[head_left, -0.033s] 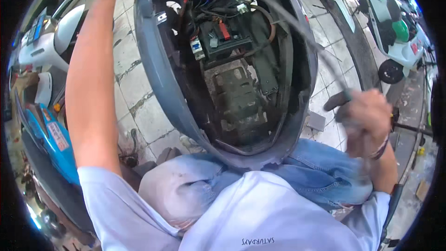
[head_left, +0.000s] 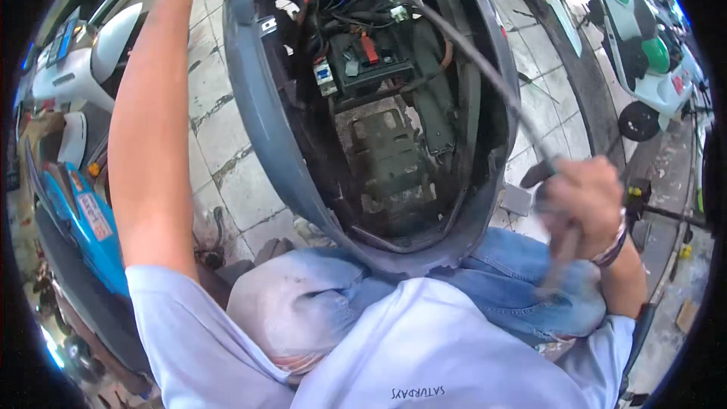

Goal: The person disassembles a component of an electric scooter using an impact driver, then installs a electronic control unit into the scooter compartment and secures it with a T-handle wrench.

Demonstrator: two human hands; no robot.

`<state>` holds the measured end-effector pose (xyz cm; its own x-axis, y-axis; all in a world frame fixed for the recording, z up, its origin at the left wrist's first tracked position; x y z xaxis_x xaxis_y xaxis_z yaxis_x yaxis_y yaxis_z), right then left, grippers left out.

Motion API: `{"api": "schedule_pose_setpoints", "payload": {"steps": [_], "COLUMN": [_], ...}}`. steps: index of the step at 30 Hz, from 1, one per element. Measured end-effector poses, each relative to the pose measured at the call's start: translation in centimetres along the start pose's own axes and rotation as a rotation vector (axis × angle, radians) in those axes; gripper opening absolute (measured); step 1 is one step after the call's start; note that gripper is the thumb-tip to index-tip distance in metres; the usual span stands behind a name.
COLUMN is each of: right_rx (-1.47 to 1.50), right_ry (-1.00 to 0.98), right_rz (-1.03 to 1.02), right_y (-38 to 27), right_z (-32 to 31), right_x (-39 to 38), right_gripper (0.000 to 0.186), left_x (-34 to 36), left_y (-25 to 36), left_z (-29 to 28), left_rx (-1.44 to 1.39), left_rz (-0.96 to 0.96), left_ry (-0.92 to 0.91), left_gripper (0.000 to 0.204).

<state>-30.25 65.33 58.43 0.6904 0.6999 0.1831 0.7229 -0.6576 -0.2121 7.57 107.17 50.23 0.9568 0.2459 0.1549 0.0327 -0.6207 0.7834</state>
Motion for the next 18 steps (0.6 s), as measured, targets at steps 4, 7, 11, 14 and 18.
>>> {"api": "schedule_pose_setpoints", "payload": {"steps": [4, 7, 11, 14, 18], "right_rx": [0.039, 0.108, 0.113, 0.025, -0.037], "right_ry": [-0.218, -0.487, -0.522, -0.531, -0.349], "right_rz": [0.144, 0.285, 0.306, 0.349, 0.367], "right_y": [-2.3, -1.1, -0.4, 0.4, 0.6], "right_z": [1.7, 1.5, 6.1, 11.4, 17.7], "right_x": [-0.2, -0.9, 0.6, 1.1, 0.6], "right_gripper": [0.024, 0.022, 0.021, 0.018, 0.016], "left_x": [1.4, -0.3, 3.5, -0.3, 0.3], "left_y": [-1.1, -0.6, -3.1, 0.2, -1.1], "left_z": [-2.6, -1.6, -3.6, -1.9, 0.2], "left_rx": [0.093, 0.038, 0.219, -0.008, -0.268], "left_rz": [0.048, 0.046, 0.194, 0.119, 0.129], "left_ry": [-0.002, -0.05, 0.136, -0.132, -0.196], "left_gripper": [0.055, 0.055, 0.056, 0.047, 0.04]}}
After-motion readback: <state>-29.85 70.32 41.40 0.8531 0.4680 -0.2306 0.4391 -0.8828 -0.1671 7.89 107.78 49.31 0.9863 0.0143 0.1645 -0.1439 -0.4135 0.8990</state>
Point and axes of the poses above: each hand's wrist, its own x-axis towards the middle knuckle, its own z-axis out of the palm, y = z × x, the point moved 3 cm from there along x, towards the middle knuckle
